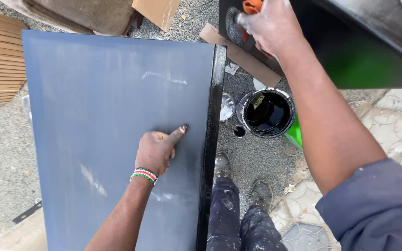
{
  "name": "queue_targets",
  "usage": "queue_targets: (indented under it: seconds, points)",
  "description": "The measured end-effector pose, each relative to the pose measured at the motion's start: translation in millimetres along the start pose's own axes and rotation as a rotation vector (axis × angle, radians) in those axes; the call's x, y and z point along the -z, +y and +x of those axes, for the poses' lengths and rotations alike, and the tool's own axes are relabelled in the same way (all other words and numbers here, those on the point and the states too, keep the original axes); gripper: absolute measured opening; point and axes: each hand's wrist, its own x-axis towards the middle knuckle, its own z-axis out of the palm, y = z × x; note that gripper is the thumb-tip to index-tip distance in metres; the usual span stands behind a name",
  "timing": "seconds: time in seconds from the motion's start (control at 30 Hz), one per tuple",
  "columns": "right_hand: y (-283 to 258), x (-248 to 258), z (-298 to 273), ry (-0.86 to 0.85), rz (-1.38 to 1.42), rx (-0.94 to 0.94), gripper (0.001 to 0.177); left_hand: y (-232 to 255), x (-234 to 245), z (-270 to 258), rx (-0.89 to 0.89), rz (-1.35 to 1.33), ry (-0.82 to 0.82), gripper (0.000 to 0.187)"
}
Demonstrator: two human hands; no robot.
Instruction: Sanding a wooden panel and applying black paint using a sponge applicator
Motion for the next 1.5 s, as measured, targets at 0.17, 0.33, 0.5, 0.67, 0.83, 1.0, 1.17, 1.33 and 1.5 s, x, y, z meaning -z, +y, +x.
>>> queue_targets:
  seconds: [0.17, 0.33, 0.5, 0.67, 0.83, 1.0, 1.17, 1.33, 1.5]
  points:
    - [-23, -18, -113, -0.422, 0.346, -0.564, 0.019, -16, -5, 3, -0.086, -0.054, -0.005, 0.081]
    - [-68, -44, -336, -0.832, 0.735, -0.992, 0.027, -16, -7, 4, -0.087, -0.026, 0.016, 0.081]
    - [-29, -53, -351, -0.635, 0.855, -1.182, 0.048, -20, -6, 10, -0.058, -0.001, 0.038, 0.081]
    - [58, -83, -180, -0.2, 1.249, -0.772, 0.025, -43, -4, 19, -0.174, -0.009, -0.024, 0.076]
    - [54, -91, -67, -0.398, 1.54, -0.487, 0.018, -55, -3, 24, -0.205, -0.057, -0.048, 0.072]
    - [16, -96, -168, -0.657, 0.936, -0.812, 0.052, -51, -5, 21, -0.251, -0.079, -0.019, 0.072]
    - [-37, -76, -327, -1.191, 0.661, -0.911, 0.066, -48, -7, 17, -0.228, -0.084, 0.03, 0.072]
    - [-8, -79, -260, -0.723, 0.809, -0.97, 0.046, -44, -6, 11, -0.202, -0.088, -0.04, 0.072]
    - [38, -88, -118, -0.337, 1.235, -0.842, 0.022, -69, -15, -23, 0.191, 0.147, -0.037, 0.089]
